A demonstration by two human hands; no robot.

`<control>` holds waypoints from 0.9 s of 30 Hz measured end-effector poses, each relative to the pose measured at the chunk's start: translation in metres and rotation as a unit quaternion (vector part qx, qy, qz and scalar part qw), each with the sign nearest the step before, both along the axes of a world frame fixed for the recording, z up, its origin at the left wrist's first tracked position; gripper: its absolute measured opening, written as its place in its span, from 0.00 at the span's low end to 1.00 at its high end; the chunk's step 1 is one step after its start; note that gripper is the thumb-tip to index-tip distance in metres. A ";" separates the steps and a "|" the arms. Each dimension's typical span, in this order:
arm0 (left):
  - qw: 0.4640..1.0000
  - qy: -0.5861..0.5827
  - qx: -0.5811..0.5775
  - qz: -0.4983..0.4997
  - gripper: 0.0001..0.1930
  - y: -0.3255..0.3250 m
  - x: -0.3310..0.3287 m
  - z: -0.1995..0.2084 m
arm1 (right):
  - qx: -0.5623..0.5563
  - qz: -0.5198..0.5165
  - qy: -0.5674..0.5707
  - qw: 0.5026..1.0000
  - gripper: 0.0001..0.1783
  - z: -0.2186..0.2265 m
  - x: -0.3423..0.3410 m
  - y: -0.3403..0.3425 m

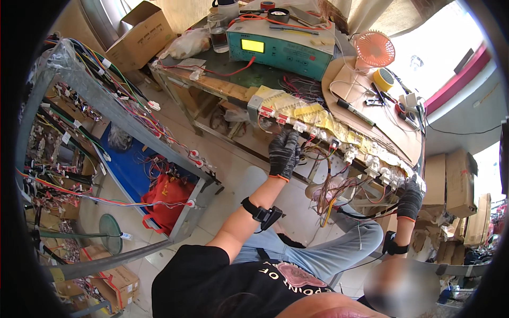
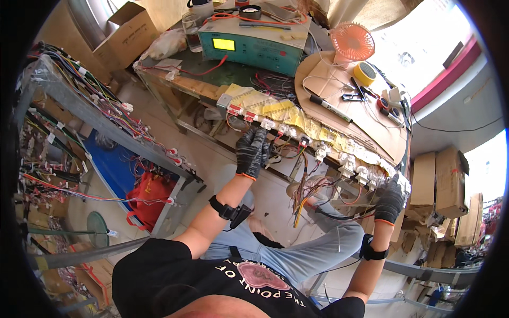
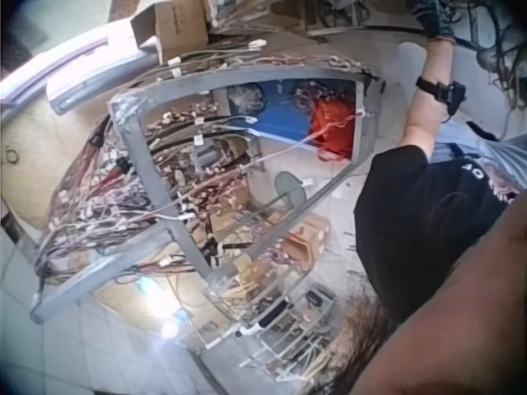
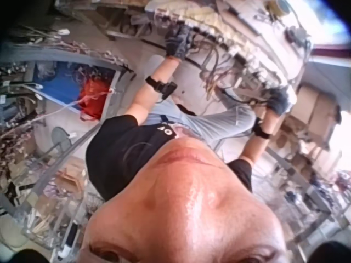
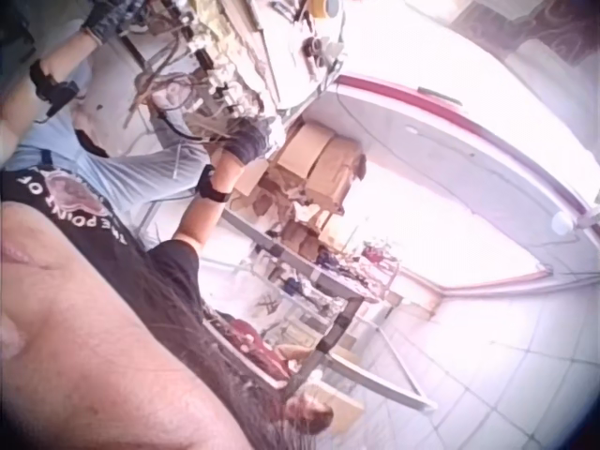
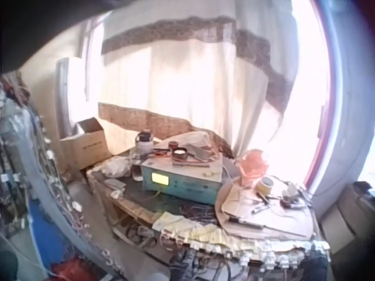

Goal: Assemble and wire electronic components onto a circular panel.

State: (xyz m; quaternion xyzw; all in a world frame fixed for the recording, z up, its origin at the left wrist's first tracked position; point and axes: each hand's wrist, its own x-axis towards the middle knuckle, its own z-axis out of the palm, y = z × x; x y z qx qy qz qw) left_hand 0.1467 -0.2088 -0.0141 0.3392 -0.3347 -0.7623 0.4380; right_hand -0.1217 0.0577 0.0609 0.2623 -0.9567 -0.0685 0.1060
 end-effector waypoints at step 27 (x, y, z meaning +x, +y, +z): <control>0.955 0.282 0.054 -0.076 0.18 -0.046 0.030 -0.059 | -0.363 0.136 -0.706 0.592 0.20 0.009 0.256 -0.117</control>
